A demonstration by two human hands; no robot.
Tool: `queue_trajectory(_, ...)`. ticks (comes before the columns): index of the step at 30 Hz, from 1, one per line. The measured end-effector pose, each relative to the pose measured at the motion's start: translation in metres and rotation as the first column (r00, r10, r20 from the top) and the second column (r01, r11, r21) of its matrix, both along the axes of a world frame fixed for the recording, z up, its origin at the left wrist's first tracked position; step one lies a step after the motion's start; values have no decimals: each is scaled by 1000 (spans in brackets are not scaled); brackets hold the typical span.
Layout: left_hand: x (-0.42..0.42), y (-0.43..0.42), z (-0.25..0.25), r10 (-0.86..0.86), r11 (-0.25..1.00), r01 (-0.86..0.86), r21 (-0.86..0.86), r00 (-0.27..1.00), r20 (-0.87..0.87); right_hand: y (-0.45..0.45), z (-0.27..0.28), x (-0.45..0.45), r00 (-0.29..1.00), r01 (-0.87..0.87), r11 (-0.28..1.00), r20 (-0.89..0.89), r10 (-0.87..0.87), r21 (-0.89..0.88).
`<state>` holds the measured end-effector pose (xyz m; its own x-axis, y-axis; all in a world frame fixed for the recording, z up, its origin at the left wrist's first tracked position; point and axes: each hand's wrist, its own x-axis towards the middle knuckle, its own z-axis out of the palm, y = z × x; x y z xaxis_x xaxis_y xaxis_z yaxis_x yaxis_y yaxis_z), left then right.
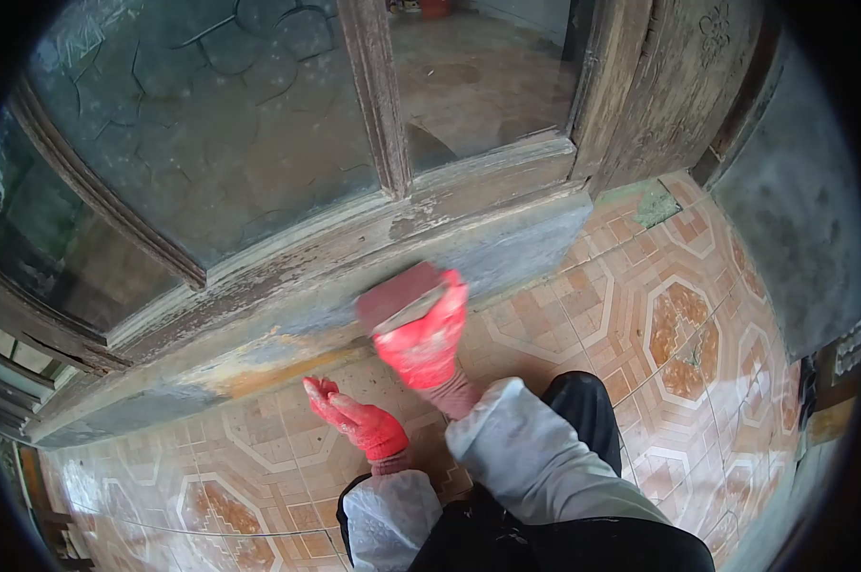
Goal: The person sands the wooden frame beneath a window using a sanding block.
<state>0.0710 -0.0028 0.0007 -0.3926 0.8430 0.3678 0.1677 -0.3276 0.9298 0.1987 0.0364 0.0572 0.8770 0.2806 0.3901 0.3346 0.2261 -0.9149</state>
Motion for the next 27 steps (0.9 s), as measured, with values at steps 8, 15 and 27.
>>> queue_trajectory(8,20,6,12,-139,988,143,50,987,-84,-50,-22,243,859,253,878,-513,-10,407)
queue_trajectory(15,19,2,-1,-132,974,186,127,928,-348,15,-40,-5,902,427,901,-34,-431,-79)
queue_trajectory(27,16,9,9,-118,983,150,106,959,-259,-17,-36,130,876,337,879,-455,-162,336)
